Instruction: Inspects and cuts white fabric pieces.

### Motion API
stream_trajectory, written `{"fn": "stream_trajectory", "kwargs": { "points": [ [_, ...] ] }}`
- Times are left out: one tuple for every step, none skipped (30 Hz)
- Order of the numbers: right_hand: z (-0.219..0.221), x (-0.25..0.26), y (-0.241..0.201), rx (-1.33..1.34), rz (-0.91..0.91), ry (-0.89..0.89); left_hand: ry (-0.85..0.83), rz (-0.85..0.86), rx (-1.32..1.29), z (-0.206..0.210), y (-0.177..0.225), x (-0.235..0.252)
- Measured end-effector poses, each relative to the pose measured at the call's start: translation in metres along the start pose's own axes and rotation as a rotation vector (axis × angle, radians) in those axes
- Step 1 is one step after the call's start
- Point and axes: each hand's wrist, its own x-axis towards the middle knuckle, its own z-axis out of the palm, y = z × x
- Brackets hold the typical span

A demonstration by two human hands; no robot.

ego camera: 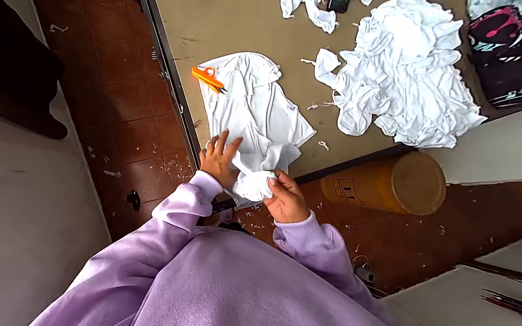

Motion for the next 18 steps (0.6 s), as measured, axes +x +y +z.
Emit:
{"fn": "stream_trajectory", "kwargs": {
  "points": [
    [0.007,-0.006,-0.007,0.142,-0.019,-0.123,-0.040,0.002,0.033,0.012,0.002,-0.003],
    [0.013,-0.013,-0.014,0.241,-0.036,-0.224,-0.055,-0.001,0.065,0.022,-0.002,-0.008],
    [0.017,-0.020,-0.021,0.309,-0.053,-0.288,-0.070,-0.018,0.079,0.029,-0.006,-0.016],
    [0.018,-0.026,-0.028,0.367,-0.067,-0.335,-0.074,-0.035,0.077,0.032,-0.010,-0.029],
    [0.018,-0.031,-0.035,0.420,-0.074,-0.361,-0.079,-0.072,0.046,0.033,-0.011,-0.043],
    [0.015,-0.035,-0.040,0.467,-0.072,-0.371,-0.095,-0.143,-0.028,0.033,-0.009,-0.060],
    [0.013,-0.039,-0.045,0.503,-0.060,-0.372,-0.123,-0.253,-0.159,0.036,-0.003,-0.076],
    [0.010,-0.043,-0.049,0.539,-0.040,-0.372,-0.157,-0.390,-0.343,0.043,0.004,-0.091],
    [0.008,-0.046,-0.050,0.574,-0.012,-0.381,-0.187,-0.554,-0.601,0.050,0.015,-0.104],
    [0.007,-0.049,-0.050,0.604,0.025,-0.405,-0.204,-0.742,-0.927,0.055,0.029,-0.115],
    [0.006,-0.053,-0.048,0.610,0.062,-0.438,-0.185,-0.905,-1.217,0.058,0.044,-0.123],
    [0.005,-0.057,-0.043,0.571,0.080,-0.467,-0.127,-0.960,-1.423,0.058,0.059,-0.129],
    [0.003,-0.062,-0.037,0.478,0.064,-0.469,-0.030,-0.892,-1.578,0.057,0.069,-0.135],
    [0.000,-0.068,-0.031,0.311,0.013,-0.423,0.096,-0.764,-1.692,0.056,0.076,-0.139],
    [-0.004,-0.076,-0.024,0.119,-0.047,-0.321,0.223,-0.629,-1.792,0.052,0.084,-0.142],
    [-0.008,-0.082,-0.018,-0.022,-0.060,-0.183,0.337,-0.541,-1.866,0.046,0.096,-0.146],
    [-0.010,-0.087,-0.014,-0.097,-0.013,-0.059,0.392,-0.456,-1.948,0.040,0.109,-0.152],
    [-0.014,-0.090,-0.012,-0.149,0.091,-0.016,0.374,-0.343,-1.991,0.036,0.123,-0.160]
  ]
}}
